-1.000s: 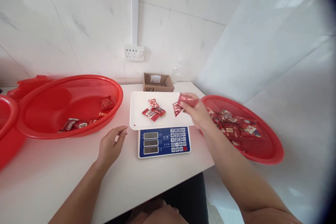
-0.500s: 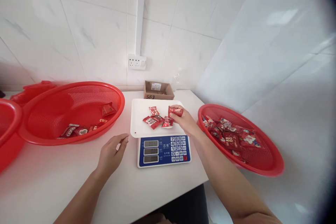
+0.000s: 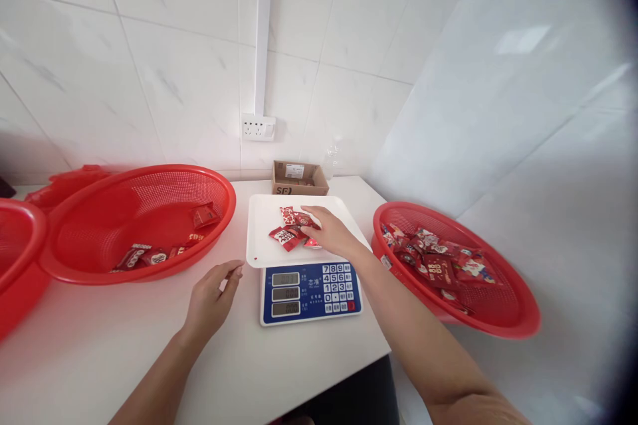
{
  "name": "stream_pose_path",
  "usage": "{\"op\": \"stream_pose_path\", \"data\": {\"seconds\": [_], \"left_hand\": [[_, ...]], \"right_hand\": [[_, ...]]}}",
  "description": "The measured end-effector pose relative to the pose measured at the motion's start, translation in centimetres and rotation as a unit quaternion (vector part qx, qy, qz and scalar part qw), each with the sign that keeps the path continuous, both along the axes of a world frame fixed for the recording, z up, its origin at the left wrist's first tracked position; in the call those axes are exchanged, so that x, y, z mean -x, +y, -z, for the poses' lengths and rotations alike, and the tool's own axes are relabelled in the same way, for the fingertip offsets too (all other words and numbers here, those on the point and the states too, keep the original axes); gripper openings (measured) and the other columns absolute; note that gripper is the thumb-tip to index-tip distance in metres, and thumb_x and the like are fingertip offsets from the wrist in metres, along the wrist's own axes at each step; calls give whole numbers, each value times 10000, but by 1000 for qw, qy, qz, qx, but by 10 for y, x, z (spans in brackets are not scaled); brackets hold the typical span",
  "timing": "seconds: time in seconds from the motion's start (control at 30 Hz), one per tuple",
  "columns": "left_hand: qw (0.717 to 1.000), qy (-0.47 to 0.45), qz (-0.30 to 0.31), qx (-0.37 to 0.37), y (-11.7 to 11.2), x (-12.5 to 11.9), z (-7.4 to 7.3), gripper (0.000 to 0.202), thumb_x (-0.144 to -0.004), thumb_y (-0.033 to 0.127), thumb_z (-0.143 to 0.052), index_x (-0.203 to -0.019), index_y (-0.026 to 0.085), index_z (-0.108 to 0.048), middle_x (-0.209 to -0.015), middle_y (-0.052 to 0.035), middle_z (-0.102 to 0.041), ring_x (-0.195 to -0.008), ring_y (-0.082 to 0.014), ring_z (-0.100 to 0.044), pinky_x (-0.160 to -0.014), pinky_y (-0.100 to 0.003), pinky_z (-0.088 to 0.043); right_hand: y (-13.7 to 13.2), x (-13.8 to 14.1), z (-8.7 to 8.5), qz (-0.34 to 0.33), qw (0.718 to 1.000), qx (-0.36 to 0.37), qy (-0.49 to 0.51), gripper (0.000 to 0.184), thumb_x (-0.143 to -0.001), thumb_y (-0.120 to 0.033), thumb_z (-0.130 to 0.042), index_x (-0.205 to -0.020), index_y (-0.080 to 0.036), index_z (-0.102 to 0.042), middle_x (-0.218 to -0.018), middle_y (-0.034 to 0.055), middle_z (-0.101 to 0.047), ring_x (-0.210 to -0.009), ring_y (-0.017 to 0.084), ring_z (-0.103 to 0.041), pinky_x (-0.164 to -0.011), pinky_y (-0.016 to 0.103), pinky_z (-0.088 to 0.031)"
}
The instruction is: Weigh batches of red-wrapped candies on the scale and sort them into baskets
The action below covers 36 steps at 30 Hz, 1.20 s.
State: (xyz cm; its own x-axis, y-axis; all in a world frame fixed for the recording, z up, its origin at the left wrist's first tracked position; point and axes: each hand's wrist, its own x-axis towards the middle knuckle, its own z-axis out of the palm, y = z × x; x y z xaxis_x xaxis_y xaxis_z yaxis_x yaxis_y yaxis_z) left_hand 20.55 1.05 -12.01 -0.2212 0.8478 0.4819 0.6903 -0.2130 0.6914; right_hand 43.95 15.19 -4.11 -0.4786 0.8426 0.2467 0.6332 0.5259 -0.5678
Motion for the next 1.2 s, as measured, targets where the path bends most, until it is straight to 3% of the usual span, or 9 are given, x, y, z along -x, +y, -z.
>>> {"op": "stream_pose_path", "data": {"seconds": [0.23, 0.4, 0.5, 0.7, 0.87, 1.2], "left_hand": [[1000, 6, 6, 0, 0, 0, 0, 273, -856, 388, -471, -941, 199, -648, -803, -41, -722, -722, -154, -673, -511, -210, -485], [1000, 12, 2, -3, 0, 0, 2, 251, -861, 356, -475, -951, 196, -647, -811, -32, -720, -734, -141, -675, -509, -195, -477], [1000, 17, -6, 0, -1, -1, 0, 247, -859, 348, -481, -953, 196, -650, -804, -29, -718, -730, -134, -671, -480, -186, -453], [999, 27, -25, 21, -2, -5, -5, 249, -859, 351, -479, -947, 199, -656, -778, -20, -714, -719, -130, -663, -459, -185, -423], [998, 36, -35, 29, -1, -5, -5, 245, -858, 345, -489, -952, 197, -658, -769, -14, -713, -707, -125, -661, -472, -184, -420], [998, 40, -40, 39, 0, -5, -1, 228, -857, 329, -500, -963, 199, -654, -770, -11, -715, -722, -119, -663, -480, -176, -411]], "right_hand": [[-18, -19, 1, 26, 995, 4, -98, 477, -871, -352, -495, -1311, -173, -534, -1409, 139, -447, -1330, 262, -360, -1095, 460, -284], [-36, -72, 0, 99, 989, -71, -83, 457, -870, -399, -477, -1247, -165, -587, -1383, 127, -483, -1307, 260, -398, -1098, 452, -296], [-57, -113, -2, 178, 977, -92, -67, 460, -870, -416, -455, -1251, -188, -576, -1357, 98, -516, -1290, 258, -424, -1086, 439, -325], [-90, -169, 9, 361, 920, 38, -150, 494, -860, -443, -426, -1263, -196, -570, -1243, 97, -614, -1111, 299, -584, -923, 436, -471], [-92, -173, 21, 375, 902, 90, -195, 508, -912, -476, -281, -1191, -220, -620, -1124, 102, -676, -1032, 297, -620, -824, 400, -494], [-93, -164, 16, 397, 874, 99, -262, 527, -923, -490, -218, -1171, -247, -615, -1051, 114, -693, -892, 318, -648, -680, 390, -474]]}}
